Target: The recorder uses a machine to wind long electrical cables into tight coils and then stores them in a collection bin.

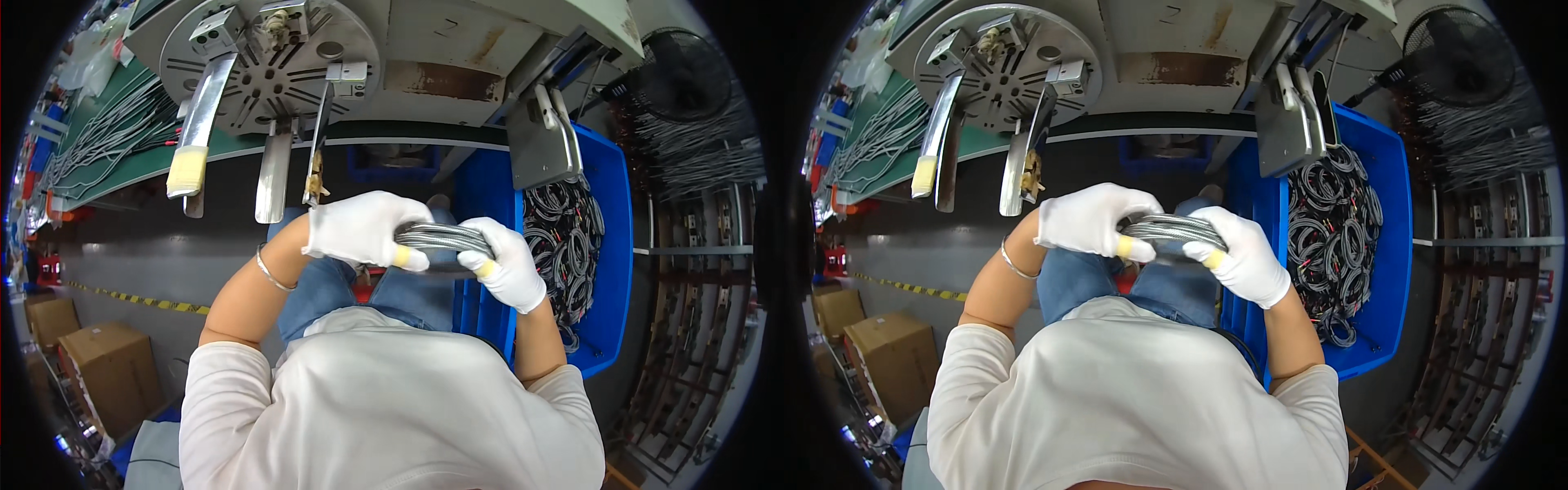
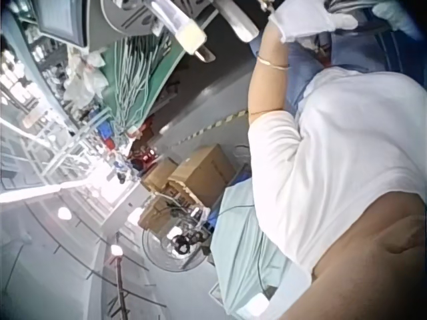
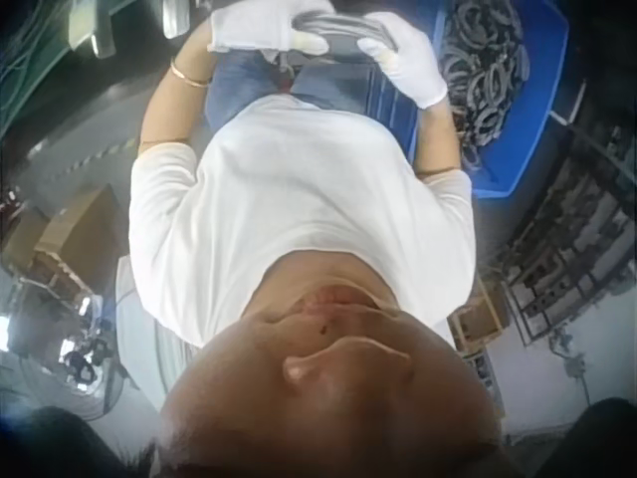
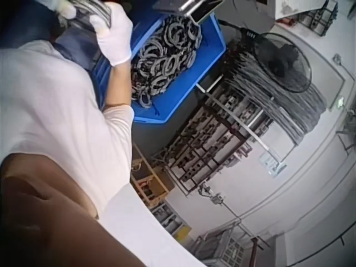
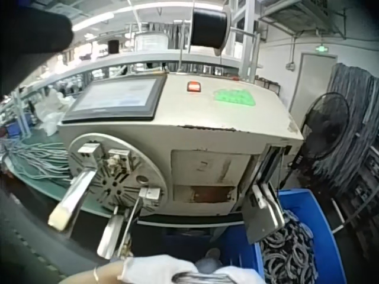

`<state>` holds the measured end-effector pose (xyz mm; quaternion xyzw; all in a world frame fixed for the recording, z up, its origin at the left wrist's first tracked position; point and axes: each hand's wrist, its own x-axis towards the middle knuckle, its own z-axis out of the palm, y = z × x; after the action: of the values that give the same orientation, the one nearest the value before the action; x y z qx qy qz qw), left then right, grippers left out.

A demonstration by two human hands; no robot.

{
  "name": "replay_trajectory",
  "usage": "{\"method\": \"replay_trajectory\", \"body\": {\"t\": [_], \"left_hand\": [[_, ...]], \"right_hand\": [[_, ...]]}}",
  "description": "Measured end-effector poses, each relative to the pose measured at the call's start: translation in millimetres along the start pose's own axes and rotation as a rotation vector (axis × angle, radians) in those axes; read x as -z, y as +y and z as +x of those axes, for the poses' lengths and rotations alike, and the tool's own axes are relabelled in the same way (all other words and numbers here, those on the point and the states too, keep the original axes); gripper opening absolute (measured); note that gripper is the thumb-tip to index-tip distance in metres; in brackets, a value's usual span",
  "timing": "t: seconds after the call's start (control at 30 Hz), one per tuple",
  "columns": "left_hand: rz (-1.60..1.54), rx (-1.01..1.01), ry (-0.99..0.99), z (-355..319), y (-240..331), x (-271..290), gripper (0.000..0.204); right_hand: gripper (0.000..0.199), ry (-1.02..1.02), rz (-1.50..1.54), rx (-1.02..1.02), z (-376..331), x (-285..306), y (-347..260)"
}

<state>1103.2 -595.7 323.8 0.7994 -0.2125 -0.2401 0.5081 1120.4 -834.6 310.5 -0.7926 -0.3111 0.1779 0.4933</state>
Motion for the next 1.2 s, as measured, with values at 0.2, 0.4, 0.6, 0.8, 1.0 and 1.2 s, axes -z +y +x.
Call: {"method": "replay_trajectory", "body": {"t": [0.2, 0.4, 0.6, 0.8, 1.0, 1.2], "left_hand": [[-0.490, 0.158, 0.024, -6.5, -15.0, -7.5, 0.031], [-0.595, 0.054, 0.011, 0.1, -26.3, -15.5, 0.029], [-0.540, 0.066, 0.300, 1.8, -23.1, -30.0, 0.027], [-0.351, 0.303, 0.175, -0.9, 7.6, -30.7, 0.025], [-0.087, 0.058, 0.253, 0.1, 10.9, -42.7, 0.023], [-0.265, 0.271, 0.068, 9.3, 20.2, -51.8, 0.026]], "right_hand": [[0.053, -0.030, 0.469, -0.240, 2.6, -3.0, 19.4], [0.050, 0.005, 0.609, -0.269, -1.1, -3.7, 19.2], [0.034, -0.005, 0.880, -0.247, -5.7, 5.7, 31.3], [0.024, 0.256, -0.077, 0.136, 4.5, -3.4, 17.2], [0.020, 0.028, 0.008, -0.087, -10.3, 13.6, 3.5], [0.015, -0.012, 0.357, -0.386, -31.3, 26.1, 4.0]]}}
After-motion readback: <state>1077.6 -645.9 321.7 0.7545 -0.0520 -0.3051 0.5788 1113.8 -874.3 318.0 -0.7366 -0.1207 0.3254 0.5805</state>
